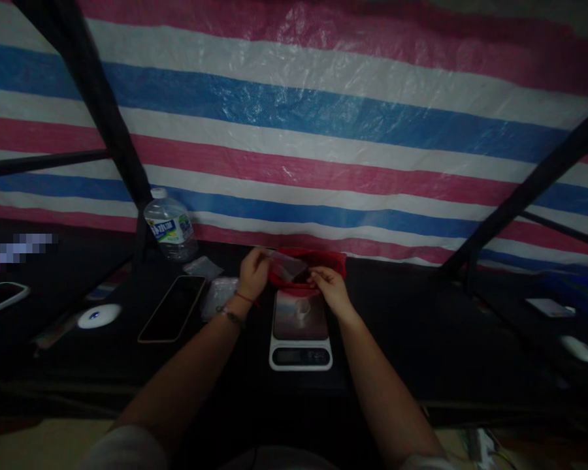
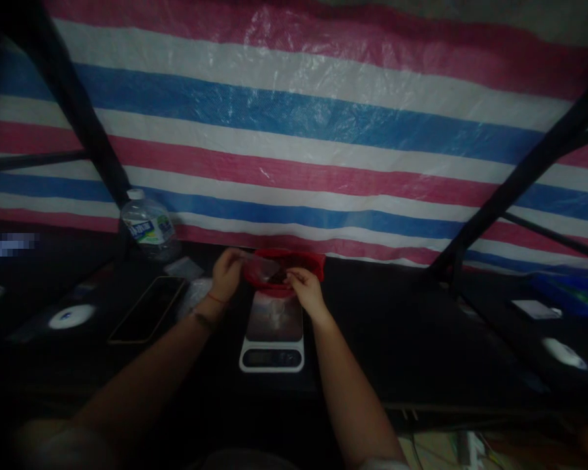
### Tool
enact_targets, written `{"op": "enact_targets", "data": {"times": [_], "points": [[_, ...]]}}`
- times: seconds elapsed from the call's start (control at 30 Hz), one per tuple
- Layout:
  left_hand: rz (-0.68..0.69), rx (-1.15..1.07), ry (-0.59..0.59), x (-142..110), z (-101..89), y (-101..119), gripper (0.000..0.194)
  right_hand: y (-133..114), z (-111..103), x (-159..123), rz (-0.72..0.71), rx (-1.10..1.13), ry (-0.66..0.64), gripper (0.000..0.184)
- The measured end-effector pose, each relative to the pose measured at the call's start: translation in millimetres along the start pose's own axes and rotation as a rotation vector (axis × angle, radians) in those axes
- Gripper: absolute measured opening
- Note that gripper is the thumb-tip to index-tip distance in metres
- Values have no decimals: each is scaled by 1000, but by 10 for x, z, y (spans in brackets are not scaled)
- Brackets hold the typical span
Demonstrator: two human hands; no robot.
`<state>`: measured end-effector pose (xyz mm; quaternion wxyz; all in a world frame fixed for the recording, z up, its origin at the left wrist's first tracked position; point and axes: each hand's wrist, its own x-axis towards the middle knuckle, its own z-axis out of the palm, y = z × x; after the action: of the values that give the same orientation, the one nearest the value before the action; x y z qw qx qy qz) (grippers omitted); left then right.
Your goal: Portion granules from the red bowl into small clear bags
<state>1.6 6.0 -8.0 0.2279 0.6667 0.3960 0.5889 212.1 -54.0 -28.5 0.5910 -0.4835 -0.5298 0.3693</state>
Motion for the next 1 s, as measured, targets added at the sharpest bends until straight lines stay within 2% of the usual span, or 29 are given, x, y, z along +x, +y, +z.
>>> {"op": "enact_targets", "data": {"times": [0.07,0.1,0.2,0.27,0.3,0.37,0.43,0.57,0.63,0.67,0.73,0.83,0.9,1.0], "points": [[-55,9,76,237,-259,52,15,1,-13,4,-2,27,19,31],[-59,51,-3,354,-405,62,16,3,-18,4,-4,28,20,30],[-68,273,-430,596,-816,9,20,16,-19,1,-18,25,5,27],[-130,472,-696,620,-1005,-74,20,30,-11,-1,-31,24,-7,24],[-168,570,-793,594,-1067,-121,19,36,-8,0,-34,23,-11,23],[-189,708,-913,497,-1135,-210,15,36,-10,3,-36,16,-2,23],[-131,727,-966,384,-1152,-279,18,-3,-26,-2,-61,2,30,22],[-55,658,-977,245,-1123,-343,49,-281,-52,-111,-223,-77,135,19],[-58,688,-971,233,-1094,-344,59,-499,-14,-237,-295,-104,121,20],[-63,719,-976,238,-1076,-339,62,-607,24,-312,-313,-126,66,20],[-85,783,-1020,259,-1040,-320,60,-783,126,-466,-375,-214,-49,20],[-94,835,-1146,277,-1002,-285,45,-888,291,-643,-421,-347,-247,22],[-87,830,-1189,250,-1002,-273,36,-857,374,-701,-419,-377,-302,24],[-87,766,-1124,141,-1051,-280,32,-737,460,-729,-384,-359,-306,24]]}}
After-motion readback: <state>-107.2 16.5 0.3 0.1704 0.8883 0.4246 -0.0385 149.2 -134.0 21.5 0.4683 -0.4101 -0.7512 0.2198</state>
